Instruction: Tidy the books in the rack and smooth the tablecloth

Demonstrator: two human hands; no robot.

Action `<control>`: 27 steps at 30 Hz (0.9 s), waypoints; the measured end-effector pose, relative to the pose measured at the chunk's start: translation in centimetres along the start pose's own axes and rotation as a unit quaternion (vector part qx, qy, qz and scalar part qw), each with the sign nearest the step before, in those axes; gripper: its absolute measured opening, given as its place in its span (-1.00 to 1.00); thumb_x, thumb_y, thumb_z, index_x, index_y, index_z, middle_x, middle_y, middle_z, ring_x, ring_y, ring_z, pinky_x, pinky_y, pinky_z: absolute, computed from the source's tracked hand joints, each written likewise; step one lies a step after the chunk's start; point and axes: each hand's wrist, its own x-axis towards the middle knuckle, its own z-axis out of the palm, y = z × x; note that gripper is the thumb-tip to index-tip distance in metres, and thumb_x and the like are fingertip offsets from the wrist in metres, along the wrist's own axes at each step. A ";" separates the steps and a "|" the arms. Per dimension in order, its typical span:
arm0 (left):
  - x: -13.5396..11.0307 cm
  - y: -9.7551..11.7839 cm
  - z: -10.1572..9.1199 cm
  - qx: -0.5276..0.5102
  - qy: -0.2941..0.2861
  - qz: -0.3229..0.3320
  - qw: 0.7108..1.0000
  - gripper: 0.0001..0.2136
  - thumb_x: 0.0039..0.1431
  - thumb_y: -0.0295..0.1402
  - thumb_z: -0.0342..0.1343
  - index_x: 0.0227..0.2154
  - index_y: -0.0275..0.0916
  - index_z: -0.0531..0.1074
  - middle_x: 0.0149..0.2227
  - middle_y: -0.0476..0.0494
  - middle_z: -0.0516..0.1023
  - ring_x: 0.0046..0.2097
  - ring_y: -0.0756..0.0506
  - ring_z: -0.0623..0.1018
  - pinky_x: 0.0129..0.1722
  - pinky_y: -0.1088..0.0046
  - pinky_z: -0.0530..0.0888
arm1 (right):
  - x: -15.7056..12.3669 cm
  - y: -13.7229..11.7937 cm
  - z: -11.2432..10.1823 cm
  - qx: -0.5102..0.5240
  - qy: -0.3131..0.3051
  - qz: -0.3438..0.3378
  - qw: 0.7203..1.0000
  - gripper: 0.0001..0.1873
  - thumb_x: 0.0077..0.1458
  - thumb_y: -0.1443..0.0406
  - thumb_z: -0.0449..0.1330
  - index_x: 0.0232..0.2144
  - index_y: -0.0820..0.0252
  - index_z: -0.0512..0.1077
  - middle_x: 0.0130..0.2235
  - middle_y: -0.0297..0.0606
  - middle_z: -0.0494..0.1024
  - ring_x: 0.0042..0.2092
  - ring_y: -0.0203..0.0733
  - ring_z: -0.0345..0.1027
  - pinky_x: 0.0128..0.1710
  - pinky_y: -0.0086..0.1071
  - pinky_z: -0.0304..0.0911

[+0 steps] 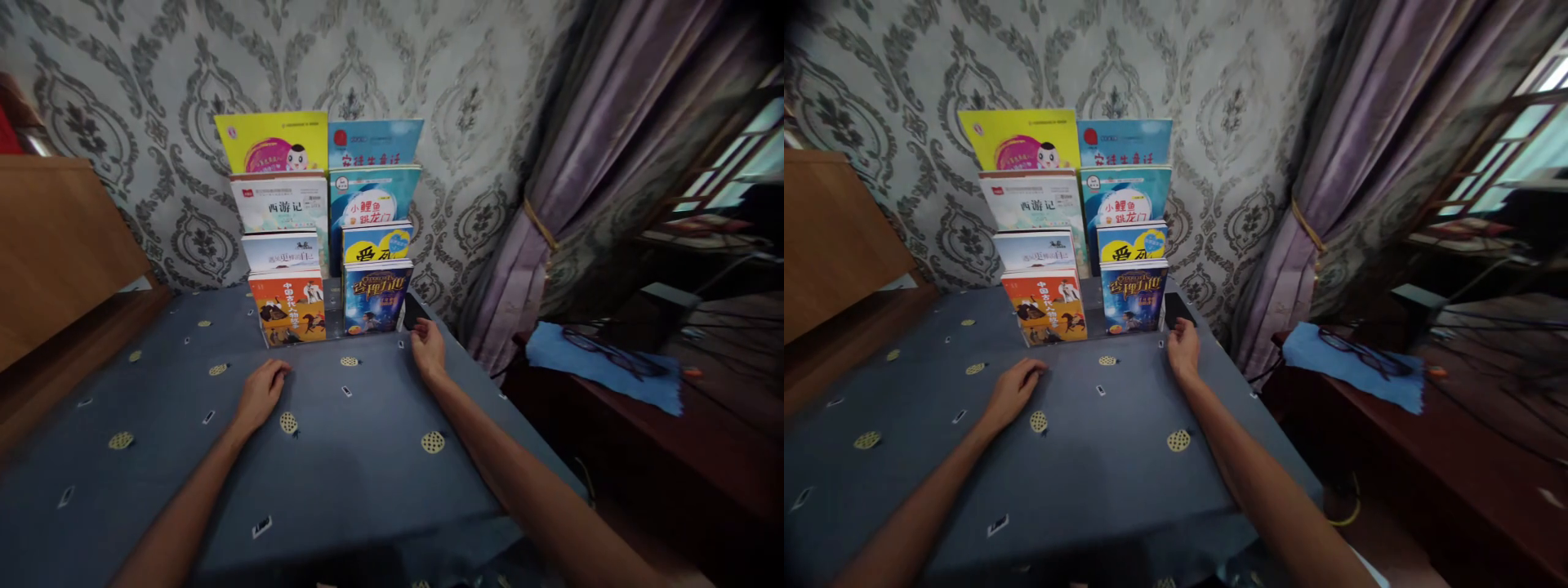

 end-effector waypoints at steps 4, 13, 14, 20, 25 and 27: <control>0.0 0.3 0.1 -0.003 -0.002 -0.004 1.000 -0.75 0.21 -0.33 -0.14 -0.30 -0.18 0.46 -0.31 -0.13 0.53 -0.21 -0.16 0.54 -0.14 0.27 0.46 | 2.1 -0.1 -1.6 -0.084 0.014 0.023 0.996 -0.46 -0.02 0.33 0.07 0.06 0.34 0.32 0.06 0.12 0.42 0.14 0.15 0.27 0.18 0.02 0.11; -0.1 0.2 0.4 -0.052 0.010 -0.035 0.998 -0.75 0.21 -0.30 -0.14 -0.28 -0.19 0.45 -0.30 -0.14 0.53 -0.22 -0.15 0.53 -0.15 0.27 0.46 | 4.7 -1.1 0.3 -0.239 -0.014 0.045 0.970 -0.34 0.04 0.13 0.17 0.14 0.32 0.21 0.19 0.21 0.27 0.21 0.27 0.15 0.16 0.03 0.06; 0.2 0.2 0.2 -0.069 0.025 -0.042 0.996 -0.76 0.21 -0.30 -0.13 -0.26 -0.19 0.45 -0.29 -0.13 0.53 -0.22 -0.15 0.53 -0.16 0.29 0.46 | 4.8 -0.9 0.2 -0.213 0.004 0.040 0.976 -0.38 0.04 0.16 0.15 0.12 0.33 0.24 0.16 0.22 0.30 0.19 0.27 0.18 0.14 0.04 0.08; 5.5 1.3 -4.4 -0.100 0.192 -0.005 0.976 -0.62 0.23 -0.34 -0.07 0.11 -0.18 0.29 0.10 -0.24 0.43 0.13 -0.18 0.44 0.04 0.24 0.45 | 3.9 -2.6 -1.4 -0.046 0.114 -0.069 0.990 -0.52 0.06 0.23 -0.04 0.01 0.31 0.32 0.06 0.16 0.39 0.18 0.19 0.22 0.19 0.09 0.10; 11.6 2.7 -7.3 -0.163 0.272 0.006 0.948 -0.51 0.32 -0.22 -0.06 0.27 -0.17 0.09 0.31 -0.31 0.21 0.33 -0.22 0.24 0.28 0.15 0.27 | 0.3 -12.5 -1.5 0.088 0.077 -0.280 0.953 -0.58 0.25 0.17 -0.04 0.10 0.13 0.31 0.17 -0.03 0.36 0.26 0.01 0.18 0.28 0.05 0.07; 13.5 2.9 -7.4 -0.198 0.278 0.008 0.940 -0.49 0.33 -0.23 -0.06 0.29 -0.17 0.06 0.34 -0.30 0.16 0.35 -0.21 0.21 0.33 0.16 0.20 | -0.6 -16.5 -0.3 0.154 -0.006 -0.306 0.940 -0.55 0.29 0.15 -0.04 0.18 0.09 0.27 0.21 -0.07 0.36 0.26 -0.01 0.20 0.26 0.02 0.12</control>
